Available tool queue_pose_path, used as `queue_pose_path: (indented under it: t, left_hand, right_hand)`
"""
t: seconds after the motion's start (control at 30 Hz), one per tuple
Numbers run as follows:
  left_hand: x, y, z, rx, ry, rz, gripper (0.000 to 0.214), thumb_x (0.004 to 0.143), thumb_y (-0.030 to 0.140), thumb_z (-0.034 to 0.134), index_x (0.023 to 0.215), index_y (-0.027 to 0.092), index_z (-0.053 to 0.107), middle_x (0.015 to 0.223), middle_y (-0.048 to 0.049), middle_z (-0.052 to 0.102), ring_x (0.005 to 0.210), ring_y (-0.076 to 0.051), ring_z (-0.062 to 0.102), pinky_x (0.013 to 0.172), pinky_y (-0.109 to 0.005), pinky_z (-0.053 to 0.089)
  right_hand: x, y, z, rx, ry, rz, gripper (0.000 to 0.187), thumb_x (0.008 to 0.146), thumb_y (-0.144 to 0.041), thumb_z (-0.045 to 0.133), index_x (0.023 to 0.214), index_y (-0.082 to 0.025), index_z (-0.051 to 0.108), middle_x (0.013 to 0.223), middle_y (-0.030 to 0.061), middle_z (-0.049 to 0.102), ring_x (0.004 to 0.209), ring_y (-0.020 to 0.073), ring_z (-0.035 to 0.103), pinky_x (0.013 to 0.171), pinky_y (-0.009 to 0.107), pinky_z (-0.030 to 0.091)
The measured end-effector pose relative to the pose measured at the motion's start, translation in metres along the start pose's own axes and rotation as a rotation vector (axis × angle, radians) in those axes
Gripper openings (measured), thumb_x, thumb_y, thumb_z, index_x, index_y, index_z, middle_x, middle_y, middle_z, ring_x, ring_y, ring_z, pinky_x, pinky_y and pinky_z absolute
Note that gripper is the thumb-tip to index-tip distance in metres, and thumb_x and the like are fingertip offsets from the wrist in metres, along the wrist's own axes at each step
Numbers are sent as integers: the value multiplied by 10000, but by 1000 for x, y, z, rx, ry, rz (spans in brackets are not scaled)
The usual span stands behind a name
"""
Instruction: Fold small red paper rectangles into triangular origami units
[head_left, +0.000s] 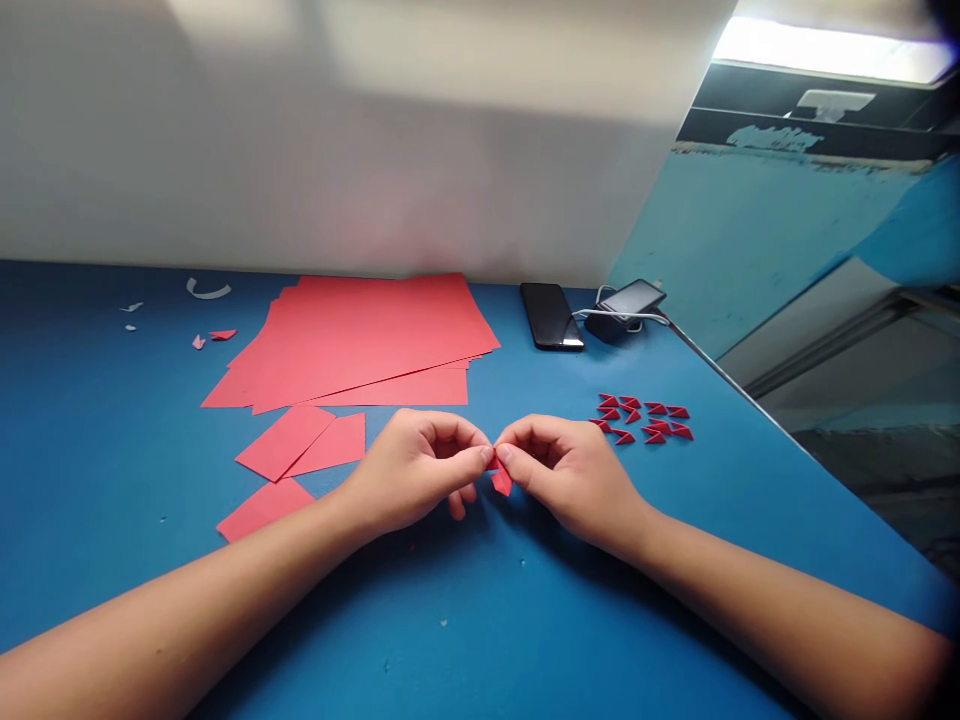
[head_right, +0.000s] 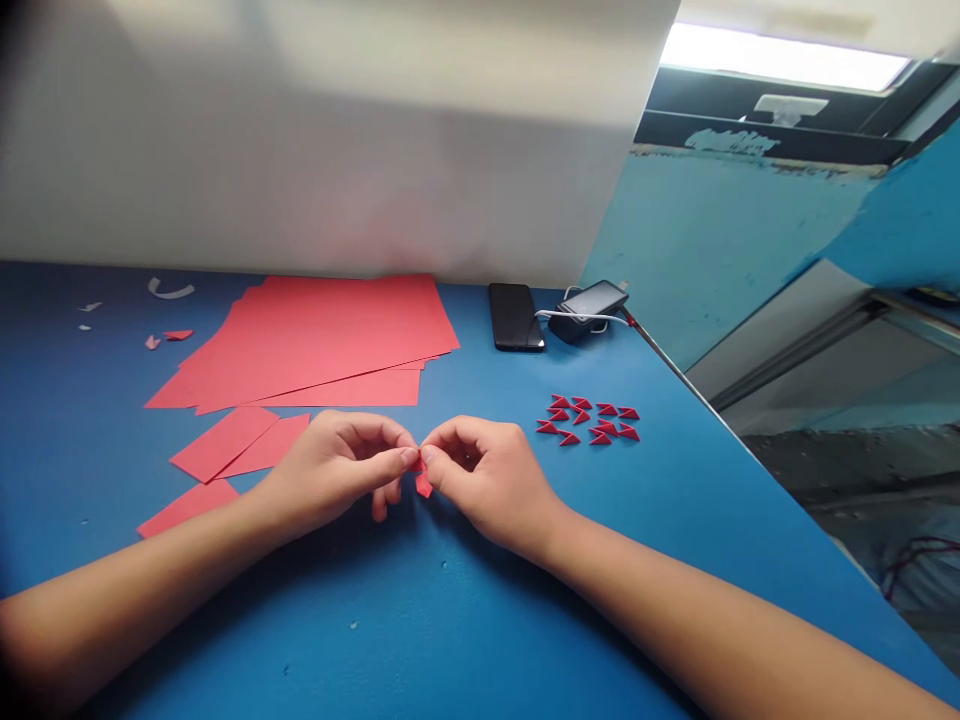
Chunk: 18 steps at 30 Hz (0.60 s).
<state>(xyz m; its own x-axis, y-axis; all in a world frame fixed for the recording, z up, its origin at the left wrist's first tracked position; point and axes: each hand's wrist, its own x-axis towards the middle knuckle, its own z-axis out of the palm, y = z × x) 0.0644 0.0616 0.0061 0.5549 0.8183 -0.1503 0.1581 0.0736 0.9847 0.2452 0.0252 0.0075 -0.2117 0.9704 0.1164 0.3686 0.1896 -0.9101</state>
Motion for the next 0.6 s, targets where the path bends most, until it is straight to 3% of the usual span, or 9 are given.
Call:
queue_pose_path:
  t: [0.3, 0.6]
  left_hand:
    - [1, 5, -2, -8, -34, -53, 208, 788, 323, 669, 742, 121, 657, 532, 8, 631, 419, -95, 580, 440, -187, 487]
    - [1, 5, -2, 49, -45, -34, 170, 812, 286, 633, 770, 125, 668, 564, 11, 644, 449, -92, 600, 465, -180, 488]
  right_hand:
    - [0, 4, -1, 22, -29, 52, 130, 840, -219, 567, 761, -165, 655, 623, -14, 633, 492, 83, 505, 447, 193, 362]
    - [0, 2, 0, -67, -5, 27, 124, 822, -193, 576, 725, -165, 647, 633, -8, 660, 539, 95, 539, 510, 200, 411]
